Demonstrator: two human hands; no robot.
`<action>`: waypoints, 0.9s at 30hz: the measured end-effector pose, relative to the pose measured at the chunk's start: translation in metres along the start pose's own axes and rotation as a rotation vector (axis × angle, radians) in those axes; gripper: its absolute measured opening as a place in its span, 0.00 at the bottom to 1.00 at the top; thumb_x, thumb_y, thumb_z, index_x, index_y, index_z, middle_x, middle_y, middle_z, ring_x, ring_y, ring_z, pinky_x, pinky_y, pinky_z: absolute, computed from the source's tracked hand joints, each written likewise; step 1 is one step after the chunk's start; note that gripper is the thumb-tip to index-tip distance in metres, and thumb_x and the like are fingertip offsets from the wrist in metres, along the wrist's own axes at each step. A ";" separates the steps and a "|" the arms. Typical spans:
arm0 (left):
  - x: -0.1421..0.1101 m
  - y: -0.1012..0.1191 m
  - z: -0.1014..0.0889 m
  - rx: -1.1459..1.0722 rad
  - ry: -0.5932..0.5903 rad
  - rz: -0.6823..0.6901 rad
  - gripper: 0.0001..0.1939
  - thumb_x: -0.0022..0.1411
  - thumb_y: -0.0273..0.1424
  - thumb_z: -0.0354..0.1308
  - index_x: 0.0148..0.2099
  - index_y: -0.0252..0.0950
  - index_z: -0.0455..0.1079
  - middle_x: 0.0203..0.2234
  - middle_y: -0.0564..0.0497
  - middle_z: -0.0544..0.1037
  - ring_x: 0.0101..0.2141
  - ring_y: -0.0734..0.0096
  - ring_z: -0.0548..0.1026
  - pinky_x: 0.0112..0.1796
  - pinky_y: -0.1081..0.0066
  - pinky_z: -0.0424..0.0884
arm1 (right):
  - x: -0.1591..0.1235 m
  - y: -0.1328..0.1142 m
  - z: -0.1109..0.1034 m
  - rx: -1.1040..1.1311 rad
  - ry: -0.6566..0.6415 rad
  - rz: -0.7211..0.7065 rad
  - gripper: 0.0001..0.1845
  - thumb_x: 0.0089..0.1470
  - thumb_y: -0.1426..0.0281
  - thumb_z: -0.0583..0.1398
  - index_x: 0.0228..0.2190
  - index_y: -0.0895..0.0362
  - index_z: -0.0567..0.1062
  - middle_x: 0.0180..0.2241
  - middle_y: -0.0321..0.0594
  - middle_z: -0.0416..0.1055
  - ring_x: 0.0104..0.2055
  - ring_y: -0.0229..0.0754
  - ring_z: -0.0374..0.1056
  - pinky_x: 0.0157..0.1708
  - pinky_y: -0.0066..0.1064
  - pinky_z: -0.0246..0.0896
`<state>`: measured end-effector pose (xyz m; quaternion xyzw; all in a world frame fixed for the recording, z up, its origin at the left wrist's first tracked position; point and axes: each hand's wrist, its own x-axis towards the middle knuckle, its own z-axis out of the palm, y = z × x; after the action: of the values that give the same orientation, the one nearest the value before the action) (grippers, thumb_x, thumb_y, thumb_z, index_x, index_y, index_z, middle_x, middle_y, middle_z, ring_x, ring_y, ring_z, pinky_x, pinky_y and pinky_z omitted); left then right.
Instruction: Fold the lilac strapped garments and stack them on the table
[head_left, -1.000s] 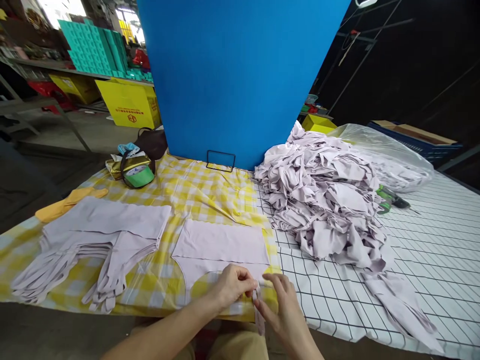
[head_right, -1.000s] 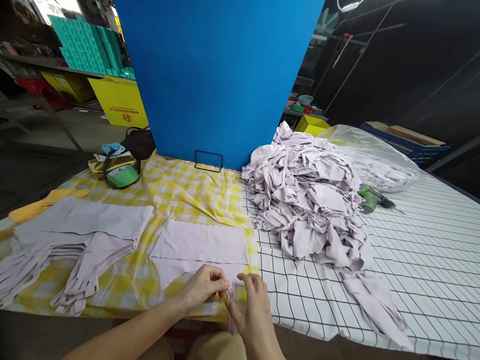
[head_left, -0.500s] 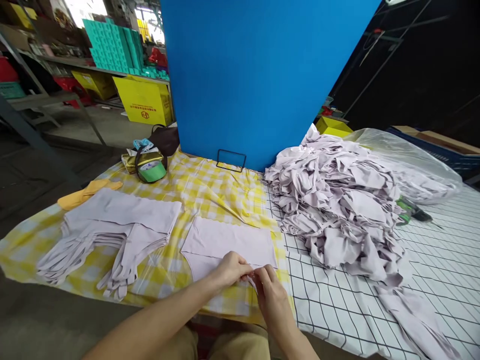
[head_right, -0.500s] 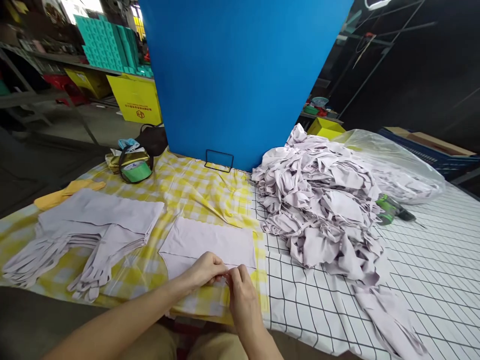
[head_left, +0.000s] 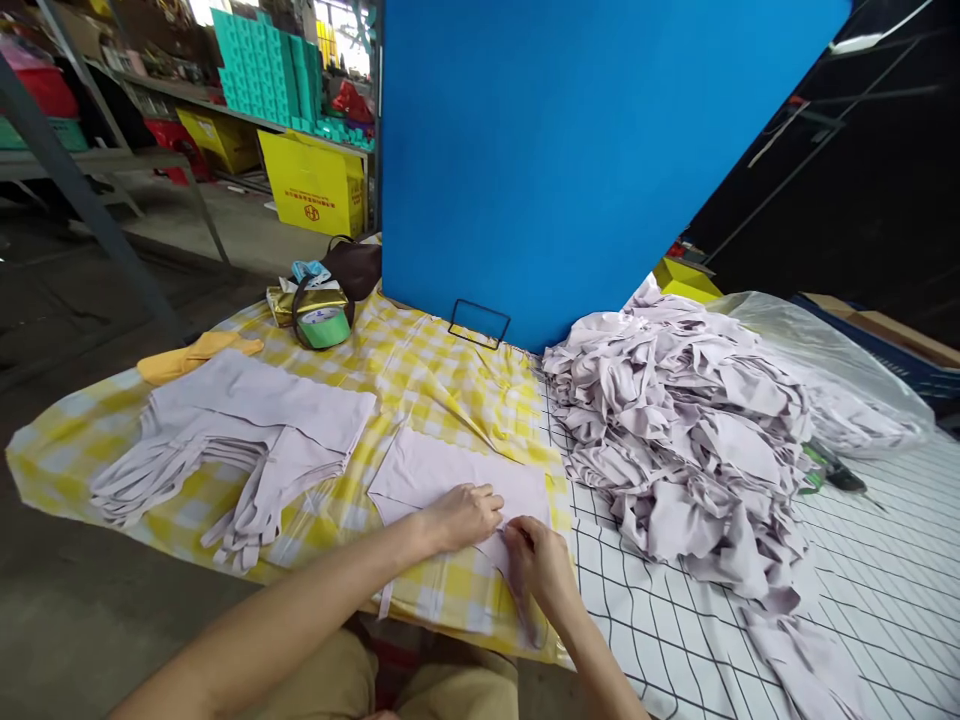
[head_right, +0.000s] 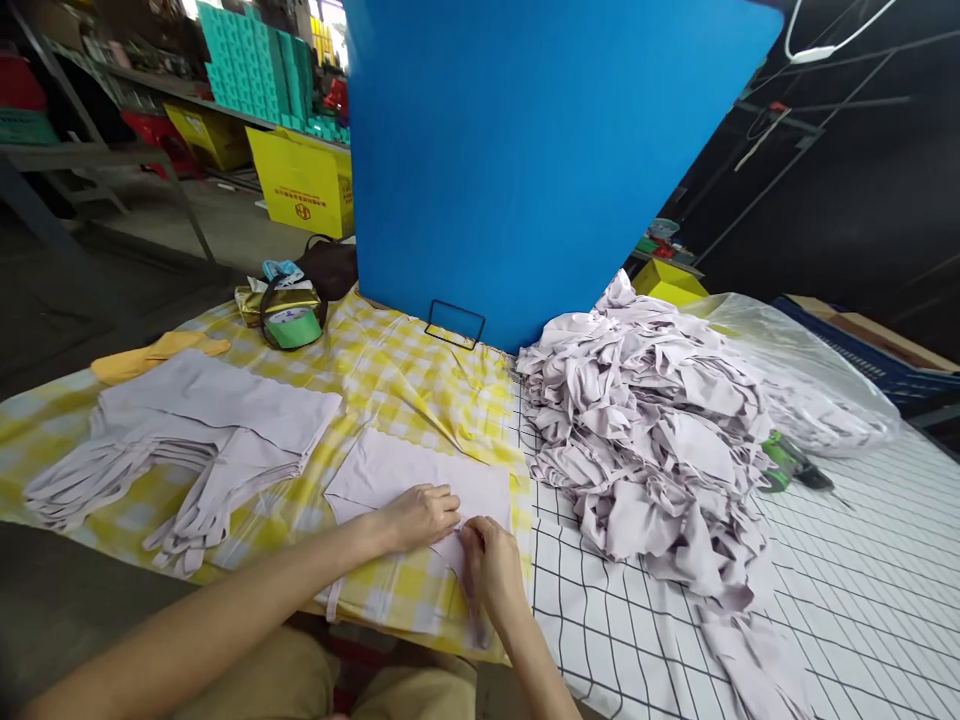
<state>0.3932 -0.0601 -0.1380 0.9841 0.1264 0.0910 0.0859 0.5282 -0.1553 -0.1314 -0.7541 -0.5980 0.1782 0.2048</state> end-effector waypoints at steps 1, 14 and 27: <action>0.001 0.000 0.000 0.007 0.006 0.007 0.07 0.59 0.24 0.51 0.32 0.33 0.71 0.29 0.48 0.73 0.35 0.66 0.70 0.30 0.70 0.66 | 0.001 0.000 0.000 -0.012 -0.002 0.005 0.15 0.53 0.67 0.49 0.24 0.56 0.73 0.23 0.39 0.73 0.26 0.41 0.67 0.27 0.27 0.56; 0.008 -0.009 0.002 -0.403 0.027 -0.273 0.08 0.55 0.27 0.55 0.37 0.36 0.74 0.33 0.51 0.75 0.39 0.66 0.70 0.36 0.72 0.66 | 0.012 0.001 -0.006 -0.281 -0.100 -0.061 0.14 0.54 0.75 0.50 0.24 0.56 0.72 0.25 0.39 0.72 0.26 0.38 0.66 0.24 0.26 0.48; 0.010 -0.010 0.001 -0.442 -0.002 -0.294 0.08 0.55 0.26 0.55 0.37 0.35 0.74 0.33 0.50 0.75 0.40 0.66 0.70 0.38 0.72 0.65 | 0.019 -0.001 -0.006 -0.413 -0.148 -0.060 0.14 0.56 0.77 0.50 0.25 0.57 0.72 0.26 0.39 0.72 0.26 0.38 0.65 0.24 0.27 0.45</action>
<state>0.4007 -0.0478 -0.1396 0.9126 0.2452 0.1017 0.3111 0.5344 -0.1370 -0.1264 -0.7466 -0.6576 0.1005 0.0067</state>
